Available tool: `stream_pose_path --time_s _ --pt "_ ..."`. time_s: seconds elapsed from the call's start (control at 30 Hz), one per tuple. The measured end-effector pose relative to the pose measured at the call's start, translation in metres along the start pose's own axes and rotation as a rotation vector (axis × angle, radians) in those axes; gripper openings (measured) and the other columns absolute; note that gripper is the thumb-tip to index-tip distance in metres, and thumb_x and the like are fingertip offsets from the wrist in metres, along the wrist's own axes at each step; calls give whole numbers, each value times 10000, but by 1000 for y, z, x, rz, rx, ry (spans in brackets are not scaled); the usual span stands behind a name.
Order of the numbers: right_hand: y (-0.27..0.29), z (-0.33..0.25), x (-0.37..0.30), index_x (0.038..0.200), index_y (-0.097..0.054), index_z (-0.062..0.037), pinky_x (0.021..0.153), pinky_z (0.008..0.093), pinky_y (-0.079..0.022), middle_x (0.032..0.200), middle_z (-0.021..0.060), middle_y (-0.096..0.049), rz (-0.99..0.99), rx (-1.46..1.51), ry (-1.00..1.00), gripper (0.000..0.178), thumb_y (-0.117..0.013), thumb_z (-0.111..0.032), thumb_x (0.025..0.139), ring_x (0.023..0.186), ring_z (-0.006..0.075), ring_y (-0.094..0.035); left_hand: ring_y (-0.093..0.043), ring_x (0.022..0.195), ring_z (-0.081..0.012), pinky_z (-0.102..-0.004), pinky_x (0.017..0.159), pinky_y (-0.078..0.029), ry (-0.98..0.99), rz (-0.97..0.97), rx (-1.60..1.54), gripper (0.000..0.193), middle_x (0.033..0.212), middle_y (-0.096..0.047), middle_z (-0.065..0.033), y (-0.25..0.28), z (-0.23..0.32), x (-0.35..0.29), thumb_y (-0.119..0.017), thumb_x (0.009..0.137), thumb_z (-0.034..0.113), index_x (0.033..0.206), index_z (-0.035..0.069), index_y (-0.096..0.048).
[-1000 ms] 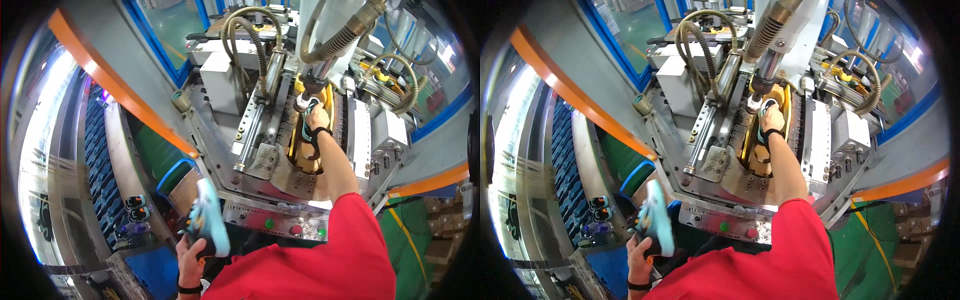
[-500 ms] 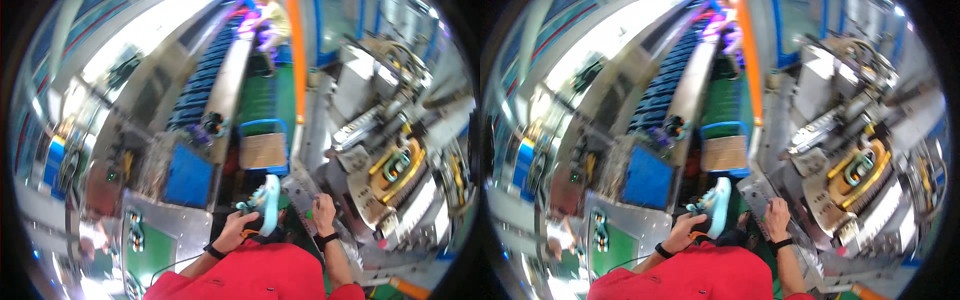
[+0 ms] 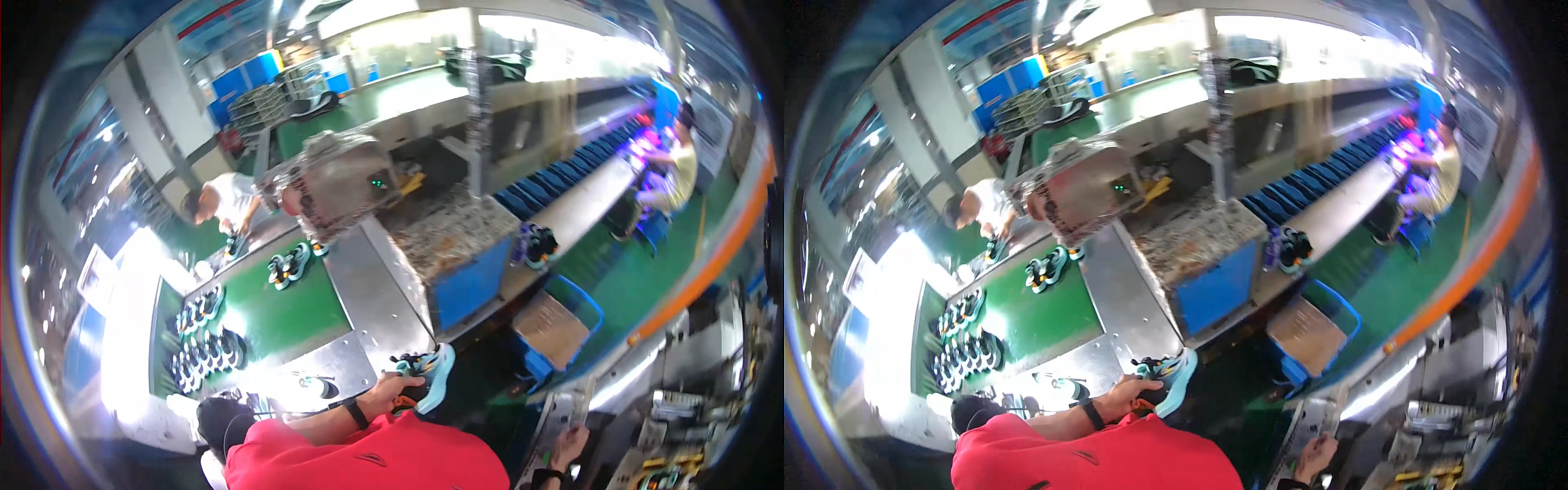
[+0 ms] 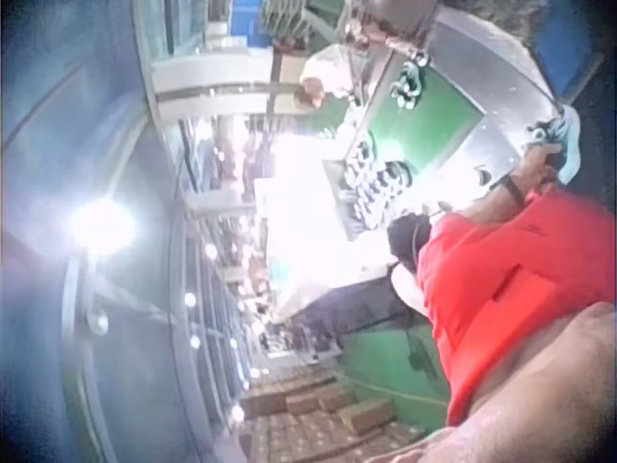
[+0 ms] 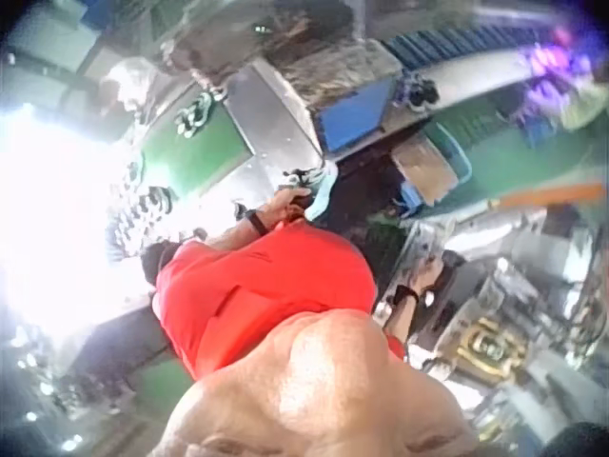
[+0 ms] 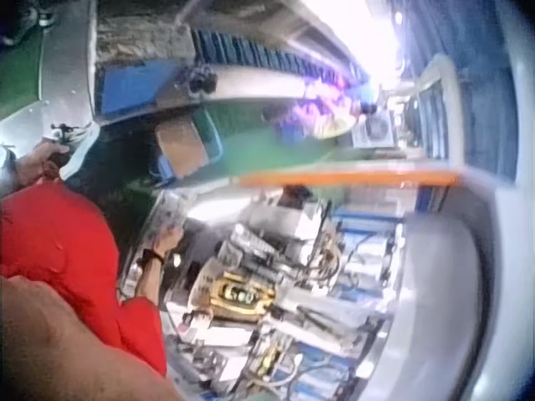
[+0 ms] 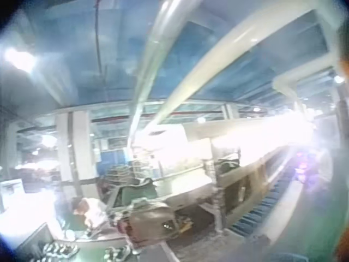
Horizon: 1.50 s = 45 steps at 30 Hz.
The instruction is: Operating a shoe pressing machine and moving shoes between conveyor belts.
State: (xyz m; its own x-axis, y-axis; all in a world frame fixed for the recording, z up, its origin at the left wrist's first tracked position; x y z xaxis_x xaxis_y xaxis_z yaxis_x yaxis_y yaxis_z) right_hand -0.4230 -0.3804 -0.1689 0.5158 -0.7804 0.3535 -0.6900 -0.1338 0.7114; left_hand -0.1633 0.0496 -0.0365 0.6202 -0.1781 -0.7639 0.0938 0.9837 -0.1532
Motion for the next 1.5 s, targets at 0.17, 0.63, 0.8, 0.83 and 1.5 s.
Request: stream_pose_path --time_s 0.17,0.63,0.8,0.83,1.5 --pt "24 -180 130 1026 -592 5 676 361 -453 860 145 -570 52 172 199 205 -599 -18 822 774 266 -562 -680 681 -253 -397 595 -595 -60 274 -260 284 887 -679 -134 119 18 67 -805 740 59 946 -60 -649" --pt "-120 -910 250 1199 -591 -36 963 398 -456 1176 167 -622 -219 35 1499 476 -666 18 733 1101 354 -593 -636 992 -425 -458 870 -506 -194 1138 181 547 1041 -647 -270 490 70 215 -731 693 207 1140 -22 -514" --pt "-241 -1075 241 1409 -453 -102 1107 398 -350 1393 195 -508 -333 -135 1652 693 -657 -32 750 1320 350 -458 -625 995 -433 -505 845 -502 -76 1229 310 668 1191 -601 -210 506 55 243 -725 756 263 1309 96 -390" --pt "-268 -1100 232 1424 -436 -110 1112 401 -344 1405 200 -494 -393 -118 1680 716 -661 -36 749 1328 352 -447 -628 991 -431 -502 837 -505 -40 1258 337 692 1193 -604 -203 507 50 240 -741 749 273 1322 111 -388" --pt "-374 -1097 330 1146 -603 -7 870 409 -501 1062 194 -660 -386 -114 1191 583 -743 -332 682 969 338 -644 -364 1357 -347 -457 1090 -324 -682 1377 512 806 1402 -431 -236 386 152 169 -757 768 138 1431 -36 -334"
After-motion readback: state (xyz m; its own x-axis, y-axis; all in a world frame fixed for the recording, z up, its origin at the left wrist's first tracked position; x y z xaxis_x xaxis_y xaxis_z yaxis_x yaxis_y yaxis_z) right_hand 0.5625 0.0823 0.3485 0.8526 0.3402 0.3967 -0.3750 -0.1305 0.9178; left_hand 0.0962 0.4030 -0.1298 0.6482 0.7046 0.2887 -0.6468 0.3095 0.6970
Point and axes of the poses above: each hand's wrist, its own x-axis towards the middle knuckle, its own y-axis out of the back of the hand, z = x × y, the point moved 5 cm from there along x, towards the middle knuckle
